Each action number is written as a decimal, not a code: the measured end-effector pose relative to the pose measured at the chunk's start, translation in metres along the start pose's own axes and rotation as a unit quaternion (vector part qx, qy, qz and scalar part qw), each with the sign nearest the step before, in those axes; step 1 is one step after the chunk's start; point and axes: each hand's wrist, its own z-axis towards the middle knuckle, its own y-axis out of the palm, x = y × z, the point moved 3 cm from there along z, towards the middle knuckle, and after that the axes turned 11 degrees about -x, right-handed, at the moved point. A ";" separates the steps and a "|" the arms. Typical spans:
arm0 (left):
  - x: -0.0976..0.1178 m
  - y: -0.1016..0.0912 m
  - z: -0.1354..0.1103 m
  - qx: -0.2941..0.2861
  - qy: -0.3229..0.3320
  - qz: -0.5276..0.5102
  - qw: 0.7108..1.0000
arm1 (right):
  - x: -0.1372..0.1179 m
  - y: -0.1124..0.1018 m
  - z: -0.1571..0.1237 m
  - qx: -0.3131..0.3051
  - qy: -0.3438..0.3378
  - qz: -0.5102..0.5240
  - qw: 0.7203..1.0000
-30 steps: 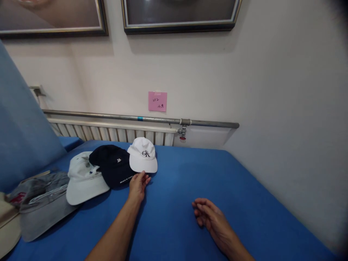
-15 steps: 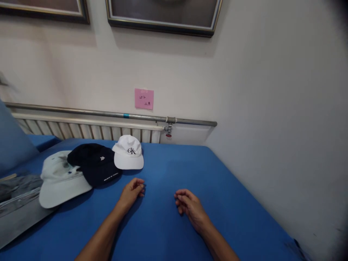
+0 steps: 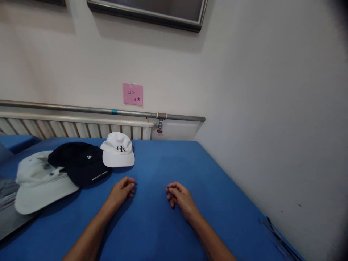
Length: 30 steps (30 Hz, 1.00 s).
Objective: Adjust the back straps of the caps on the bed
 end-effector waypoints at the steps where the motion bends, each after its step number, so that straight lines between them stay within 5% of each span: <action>1: 0.001 0.001 -0.001 0.003 0.003 0.014 1.000 | -0.001 0.000 0.000 0.004 -0.006 -0.010 1.000; 8: 0.022 0.000 -0.016 0.058 0.048 0.101 0.992 | -0.027 -0.008 -0.013 0.055 -0.099 -0.079 0.990; 18: 0.043 -0.005 -0.035 0.137 0.128 0.045 0.981 | -0.046 -0.012 -0.026 0.117 -0.165 -0.074 0.977; 30: 0.041 -0.007 -0.030 0.118 0.068 0.022 0.990 | -0.049 -0.012 -0.025 0.106 -0.134 -0.067 0.983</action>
